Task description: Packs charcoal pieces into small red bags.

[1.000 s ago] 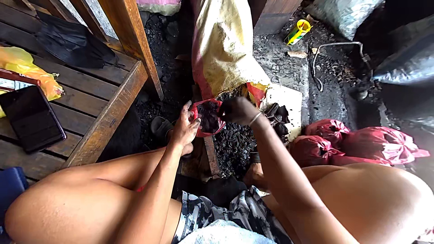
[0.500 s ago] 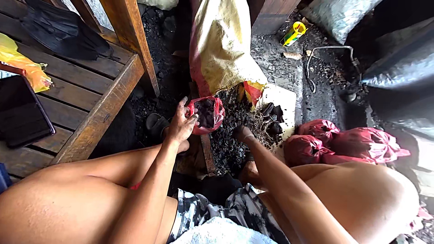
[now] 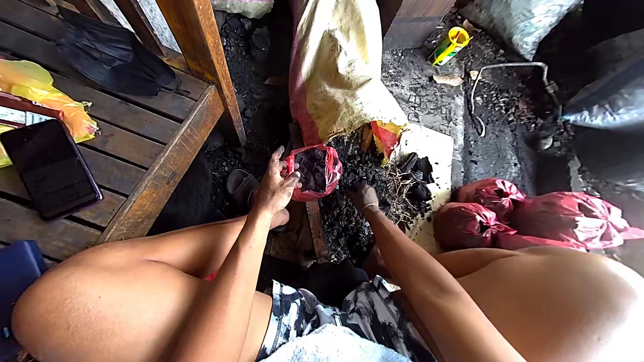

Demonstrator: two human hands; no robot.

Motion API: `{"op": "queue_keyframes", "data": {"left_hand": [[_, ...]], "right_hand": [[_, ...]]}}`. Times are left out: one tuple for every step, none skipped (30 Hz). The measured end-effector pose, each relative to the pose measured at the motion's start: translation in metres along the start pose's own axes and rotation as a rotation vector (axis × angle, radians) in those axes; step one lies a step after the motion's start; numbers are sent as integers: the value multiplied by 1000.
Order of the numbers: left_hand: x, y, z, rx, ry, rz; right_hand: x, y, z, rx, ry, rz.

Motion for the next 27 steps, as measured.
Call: {"op": "queue_keyframes", "data": {"left_hand": [[0, 0, 0, 4, -7, -5], [0, -1, -1, 7, -8, -12], [0, -1, -2, 11, -6, -13], [0, -1, -2, 12, -7, -16], [0, 1, -3, 11, -7, -19], [-1, 2, -4, 10, -8, -22], [-2, 3, -4, 12, -5, -27], [-3, 4, -5, 11, 0, -36], [-4, 4, -5, 10, 5, -44], [-4, 4, -4, 15, 8, -45], [-4, 4, -3, 18, 8, -46], [-4, 4, -2, 14, 6, -50], [-4, 3, -1, 10, 6, -52], [-4, 2, -1, 11, 2, -54], [-4, 1, 0, 10, -3, -53], [-3, 0, 0, 9, -8, -46], [-4, 0, 1, 6, -15, -38], [-4, 1, 0, 4, -18, -36], [-6, 2, -1, 3, -13, -39], [-6, 3, -3, 7, -7, -43], [-6, 4, -4, 14, -3, -47], [-5, 5, -4, 19, 2, -52], [-4, 5, -5, 19, 9, -60], [-2, 5, -6, 17, 14, -61], [-1, 4, -6, 13, 13, -54], [0, 3, -6, 8, 6, -44], [1, 1, -6, 3, -3, -35]], "right_hand": [[1, -18, 1, -99, -46, -73], [5, -39, 3, -197, -120, -134], [14, -61, 8, -280, -228, -185], [26, -82, 14, -326, -344, -220], [41, -101, 22, -325, -458, -230], [60, -114, 34, -273, -571, -212], [79, -122, 48, -198, -681, -175], [100, -123, 63, -100, -764, -119], [119, -118, 75, -10, -811, -40], [134, -109, 84, 71, -803, 55], [146, -98, 88, 140, -744, 170], [152, -86, 85, 189, -668, 273], [154, -78, 81, 220, -609, 334], [151, -75, 76, 222, -571, 334], [146, -78, 70, 197, -552, 286], [138, -84, 64, 148, -545, 217], [127, -90, 57, 96, -519, 149], [113, -94, 48, 56, -457, 97], [96, -94, 37, 26, -373, 67], [78, -89, 25, 11, -290, 56], [60, -76, 13, 20, -211, 68], [45, -57, 4, 57, -136, 89], [33, -35, -5, 110, -80, 108], [27, -12, -10, 170, -34, 130], [22, 9, -12, 206, -8, 149], [18, 27, -14, 215, 8, 176], [16, 40, -13, 194, 19, 185]]}}
Point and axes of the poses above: each hand's wrist, its own z-axis away from the middle knuckle, its own y-axis out of the palm, x = y × z, the point moved 5 cm from there along -z, towards the middle knuckle, and after that the axes turned 13 degrees about x, right-handed, at the moved point
